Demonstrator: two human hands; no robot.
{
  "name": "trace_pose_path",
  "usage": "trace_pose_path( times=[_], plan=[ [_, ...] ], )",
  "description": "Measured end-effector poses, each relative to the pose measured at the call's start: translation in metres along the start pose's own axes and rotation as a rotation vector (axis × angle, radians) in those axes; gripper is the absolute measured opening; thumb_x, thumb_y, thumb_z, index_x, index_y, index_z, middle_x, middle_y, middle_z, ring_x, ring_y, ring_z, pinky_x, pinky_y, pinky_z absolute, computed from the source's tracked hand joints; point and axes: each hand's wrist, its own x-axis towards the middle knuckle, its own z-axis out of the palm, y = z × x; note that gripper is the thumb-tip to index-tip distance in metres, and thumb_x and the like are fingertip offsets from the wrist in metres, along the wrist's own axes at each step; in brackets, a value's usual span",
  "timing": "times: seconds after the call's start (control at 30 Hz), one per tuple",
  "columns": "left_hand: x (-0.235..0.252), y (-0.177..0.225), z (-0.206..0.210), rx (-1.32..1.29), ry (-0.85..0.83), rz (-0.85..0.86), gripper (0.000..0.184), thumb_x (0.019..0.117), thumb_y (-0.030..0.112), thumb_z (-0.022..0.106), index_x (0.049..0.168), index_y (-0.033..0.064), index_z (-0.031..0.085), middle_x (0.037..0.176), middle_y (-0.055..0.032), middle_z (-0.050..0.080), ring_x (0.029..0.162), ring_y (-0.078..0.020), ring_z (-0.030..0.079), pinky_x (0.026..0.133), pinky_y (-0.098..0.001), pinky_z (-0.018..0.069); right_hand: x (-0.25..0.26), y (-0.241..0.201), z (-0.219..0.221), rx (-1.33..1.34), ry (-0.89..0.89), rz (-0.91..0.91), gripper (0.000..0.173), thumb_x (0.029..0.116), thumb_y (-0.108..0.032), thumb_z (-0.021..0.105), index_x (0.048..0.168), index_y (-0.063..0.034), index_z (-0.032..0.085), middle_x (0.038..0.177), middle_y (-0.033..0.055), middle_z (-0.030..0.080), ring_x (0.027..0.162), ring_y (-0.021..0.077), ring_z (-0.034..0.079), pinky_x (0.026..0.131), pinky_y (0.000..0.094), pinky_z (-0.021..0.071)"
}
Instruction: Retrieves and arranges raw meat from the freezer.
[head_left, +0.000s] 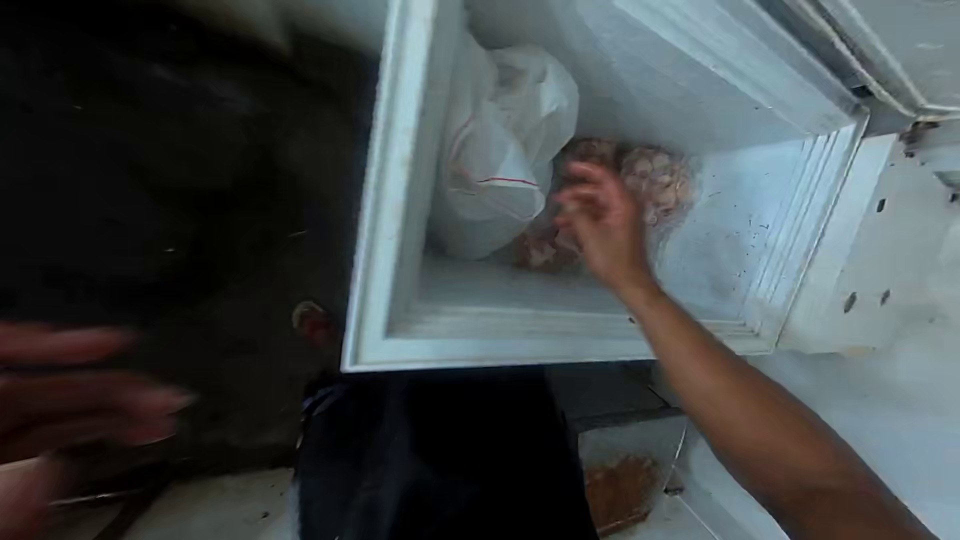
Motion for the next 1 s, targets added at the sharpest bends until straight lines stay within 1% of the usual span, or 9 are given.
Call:
trace_pose_path(
  times=[0.07, 0.13, 0.3, 0.37, 0.43, 0.5, 0.67, 0.83, 1.0],
  plan=[
    [0.084, -0.009, 0.087, 0.232, -0.105, 0.135, 0.046, 0.0905, 0.028, 0.067, 0.13, 0.0057, 0.061, 0.114, -0.0031, 0.071, 0.088, -0.0113, 0.07, 0.075, -0.0287, 0.0611, 0.019, 0.119, -0.079, -0.232, 0.002, 0.431, 0.048, 0.1023, -0.019, 0.057, 0.147, -0.0051, 0.047, 0.125, 0.0202, 0.066, 0.099, 0.0292, 0.072, 0.085, 0.0489, 0.0618],
    [0.172, 0.001, 0.166, 0.691, -0.337, 0.108, 0.046, 0.0881, 0.04, 0.064, 0.13, 0.0213, 0.065, 0.109, 0.0041, 0.072, 0.085, -0.0089, 0.071, 0.071, -0.0347, 0.0624, 0.021, 0.222, -0.125, -0.347, -0.096, 0.668, 0.047, 0.104, -0.023, 0.056, 0.146, -0.005, 0.049, 0.126, 0.0226, 0.066, 0.103, 0.0345, 0.071, 0.089, 0.0555, 0.0589],
    [0.358, -0.104, 0.37, 1.057, -0.873, -0.035, 0.04, 0.0977, 0.037, 0.066, 0.126, 0.0082, 0.064, 0.105, -0.0175, 0.068, 0.099, -0.0381, 0.067, 0.08, -0.0617, 0.0532, 0.067, 0.39, -0.124, -0.568, -0.411, 0.621, 0.041, 0.1039, -0.02, 0.056, 0.14, 0.0, 0.058, 0.123, 0.0263, 0.067, 0.113, 0.0431, 0.066, 0.099, 0.0647, 0.0497],
    [0.397, -0.185, 0.425, 1.043, -0.913, -0.151, 0.041, 0.0963, 0.038, 0.068, 0.116, 0.0019, 0.067, 0.103, -0.0212, 0.068, 0.099, -0.0407, 0.067, 0.082, -0.0639, 0.0532, 0.092, 0.422, -0.098, -0.62, -0.48, 0.542, 0.043, 0.1039, -0.02, 0.055, 0.141, 0.0003, 0.057, 0.134, 0.0292, 0.061, 0.127, 0.0478, 0.057, 0.105, 0.0681, 0.0433],
    [0.416, -0.264, 0.466, 1.024, -0.889, -0.26, 0.052, 0.0931, 0.041, 0.071, 0.125, 0.0005, 0.064, 0.113, -0.0238, 0.067, 0.108, -0.0423, 0.066, 0.088, -0.0656, 0.0526, 0.11, 0.448, -0.072, -0.671, -0.478, 0.41, 0.05, 0.0999, -0.02, 0.06, 0.146, -0.0022, 0.053, 0.145, 0.0282, 0.053, 0.136, 0.0469, 0.05, 0.108, 0.0671, 0.0423],
    [0.42, -0.33, 0.492, 1.067, -0.794, -0.286, 0.065, 0.0883, 0.045, 0.075, 0.134, 0.0009, 0.06, 0.129, -0.0257, 0.062, 0.122, -0.0459, 0.059, 0.094, -0.0693, 0.0494, 0.126, 0.475, -0.051, -0.794, -0.496, 0.251, 0.067, 0.0947, -0.02, 0.064, 0.156, -0.0059, 0.041, 0.159, 0.0257, 0.038, 0.15, 0.0431, 0.033, 0.119, 0.0624, 0.0313],
    [0.406, -0.409, 0.527, 1.175, -0.619, -0.325, 0.055, 0.0914, 0.019, 0.071, 0.142, 0.0059, 0.055, 0.15, -0.0241, 0.046, 0.138, -0.051, 0.041, 0.094, -0.0725, 0.0456, 0.145, 0.516, -0.04, -0.977, -0.558, 0.152, 0.066, 0.0911, -0.005, 0.065, 0.152, 0.002, 0.041, 0.155, 0.0289, 0.041, 0.146, 0.0498, 0.034, 0.121, 0.07, 0.0184],
    [0.401, -0.438, 0.537, 1.291, -0.438, -0.297, 0.044, 0.098, 0.01, 0.062, 0.141, 0.0067, 0.057, 0.153, -0.0176, 0.046, 0.14, -0.047, 0.042, 0.092, -0.0721, 0.0482, 0.159, 0.53, -0.047, -0.868, -0.576, 0.132, 0.073, 0.0742, -0.007, 0.079, 0.143, -0.004, 0.054, 0.148, 0.023, 0.048, 0.139, 0.0474, 0.041, 0.112, 0.0652, 0.0375],
    [0.404, -0.422, 0.521, 1.226, -0.592, -0.313, 0.041, 0.0982, 0.008, 0.061, 0.139, 0.0112, 0.059, 0.154, -0.0141, 0.047, 0.145, -0.045, 0.037, 0.093, -0.0703, 0.0479, 0.166, 0.517, -0.039, -0.926, -0.639, 0.21, 0.064, 0.0794, -0.014, 0.078, 0.14, -0.0039, 0.058, 0.15, 0.0252, 0.045, 0.14, 0.0518, 0.037, 0.111, 0.0702, 0.0354]
  ],
)
